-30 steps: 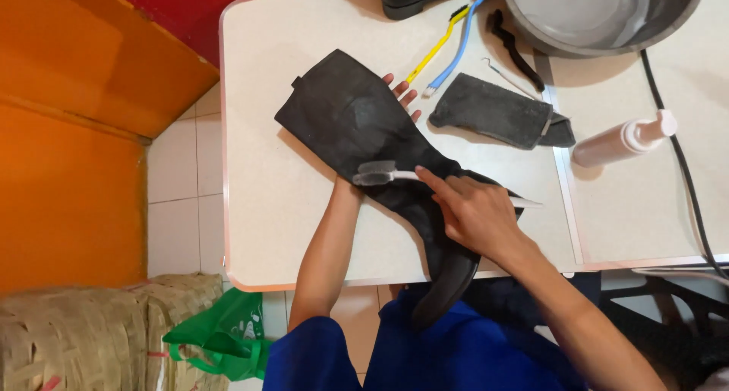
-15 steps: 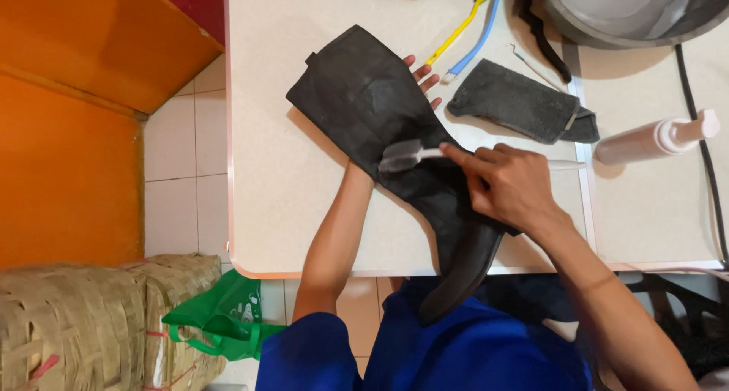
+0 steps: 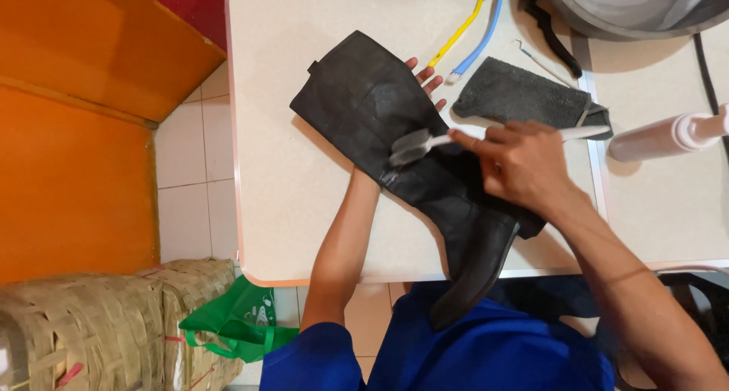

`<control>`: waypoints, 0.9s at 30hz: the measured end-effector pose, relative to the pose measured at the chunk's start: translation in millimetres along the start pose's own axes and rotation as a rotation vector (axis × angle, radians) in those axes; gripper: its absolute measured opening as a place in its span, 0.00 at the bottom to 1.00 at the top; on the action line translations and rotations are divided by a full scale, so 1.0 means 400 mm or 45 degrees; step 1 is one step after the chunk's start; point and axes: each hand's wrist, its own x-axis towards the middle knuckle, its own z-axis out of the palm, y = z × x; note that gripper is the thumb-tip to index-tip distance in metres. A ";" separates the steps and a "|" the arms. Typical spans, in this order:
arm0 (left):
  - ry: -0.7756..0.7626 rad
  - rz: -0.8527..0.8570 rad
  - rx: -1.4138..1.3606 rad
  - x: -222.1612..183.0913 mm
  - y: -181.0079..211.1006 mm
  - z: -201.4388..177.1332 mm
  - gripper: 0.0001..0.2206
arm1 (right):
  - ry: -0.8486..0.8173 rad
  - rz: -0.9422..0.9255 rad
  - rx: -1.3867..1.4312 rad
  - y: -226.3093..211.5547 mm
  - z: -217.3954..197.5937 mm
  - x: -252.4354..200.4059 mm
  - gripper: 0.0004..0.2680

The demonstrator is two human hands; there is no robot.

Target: Scrubbing the shaft of a black leather boot using cleaning foam and a brush on a repair bench.

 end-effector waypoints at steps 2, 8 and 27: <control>-0.012 -0.006 0.007 0.007 0.003 -0.003 0.15 | -0.013 -0.015 0.023 -0.003 0.004 -0.004 0.19; -0.081 -0.016 0.020 -0.001 0.007 -0.044 0.15 | -0.014 0.021 -0.179 0.027 0.003 -0.014 0.18; 0.018 -0.005 0.061 -0.005 0.005 0.021 0.15 | 0.092 -0.092 -0.014 0.033 0.059 -0.001 0.20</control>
